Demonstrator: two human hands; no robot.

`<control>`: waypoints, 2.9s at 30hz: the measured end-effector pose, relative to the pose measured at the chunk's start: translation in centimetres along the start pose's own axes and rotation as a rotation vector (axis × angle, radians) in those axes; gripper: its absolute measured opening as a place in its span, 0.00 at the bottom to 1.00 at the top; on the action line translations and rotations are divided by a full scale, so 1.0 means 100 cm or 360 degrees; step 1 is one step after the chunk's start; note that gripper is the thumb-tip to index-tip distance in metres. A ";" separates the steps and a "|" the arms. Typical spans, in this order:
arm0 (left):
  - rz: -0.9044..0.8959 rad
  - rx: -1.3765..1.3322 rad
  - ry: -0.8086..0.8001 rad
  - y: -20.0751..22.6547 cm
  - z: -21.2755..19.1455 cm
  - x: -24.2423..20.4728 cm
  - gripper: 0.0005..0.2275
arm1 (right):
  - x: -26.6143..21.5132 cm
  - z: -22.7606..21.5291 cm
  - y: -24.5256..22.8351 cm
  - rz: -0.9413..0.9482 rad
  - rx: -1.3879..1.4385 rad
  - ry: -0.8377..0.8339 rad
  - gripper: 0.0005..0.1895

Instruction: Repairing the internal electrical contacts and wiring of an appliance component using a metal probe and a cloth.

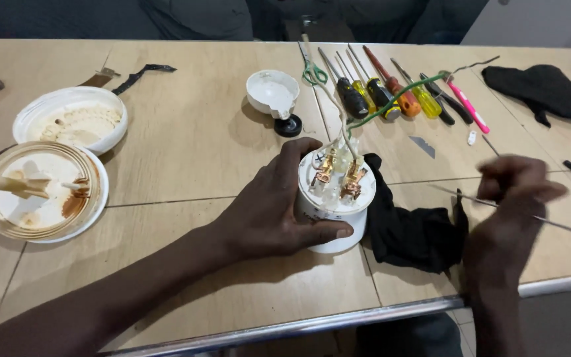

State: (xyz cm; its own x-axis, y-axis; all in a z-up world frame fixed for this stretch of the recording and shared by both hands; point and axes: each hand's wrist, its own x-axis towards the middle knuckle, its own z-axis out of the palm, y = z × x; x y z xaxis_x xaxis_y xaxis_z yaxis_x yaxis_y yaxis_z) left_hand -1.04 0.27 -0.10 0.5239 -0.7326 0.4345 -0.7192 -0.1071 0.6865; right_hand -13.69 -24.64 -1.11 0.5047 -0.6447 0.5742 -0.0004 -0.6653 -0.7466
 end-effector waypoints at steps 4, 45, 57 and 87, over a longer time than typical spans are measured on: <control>0.0072 0.0168 0.0106 -0.002 0.005 0.000 0.46 | -0.026 -0.006 -0.025 0.0309 0.0299 0.0327 0.43; -0.0299 0.0133 0.0009 -0.003 0.003 0.006 0.45 | -0.087 -0.037 -0.040 -0.0074 -0.0684 -0.0762 0.24; -0.0111 -0.0058 -0.0040 -0.009 -0.002 0.007 0.43 | -0.027 -0.058 0.045 0.0068 -0.0159 -0.1981 0.46; 0.0031 -0.0358 -0.0192 -0.028 -0.004 0.011 0.39 | -0.081 0.008 0.096 -0.0038 -0.0326 -0.1829 0.54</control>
State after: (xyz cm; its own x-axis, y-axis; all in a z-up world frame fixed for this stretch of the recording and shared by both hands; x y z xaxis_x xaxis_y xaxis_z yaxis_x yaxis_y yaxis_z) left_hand 1.68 0.02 -1.30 0.4431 -0.8094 0.3854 -0.6020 0.0499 0.7969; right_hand -17.07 -25.48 -13.19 0.9909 0.0192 -0.1333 -0.0669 -0.7886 -0.6113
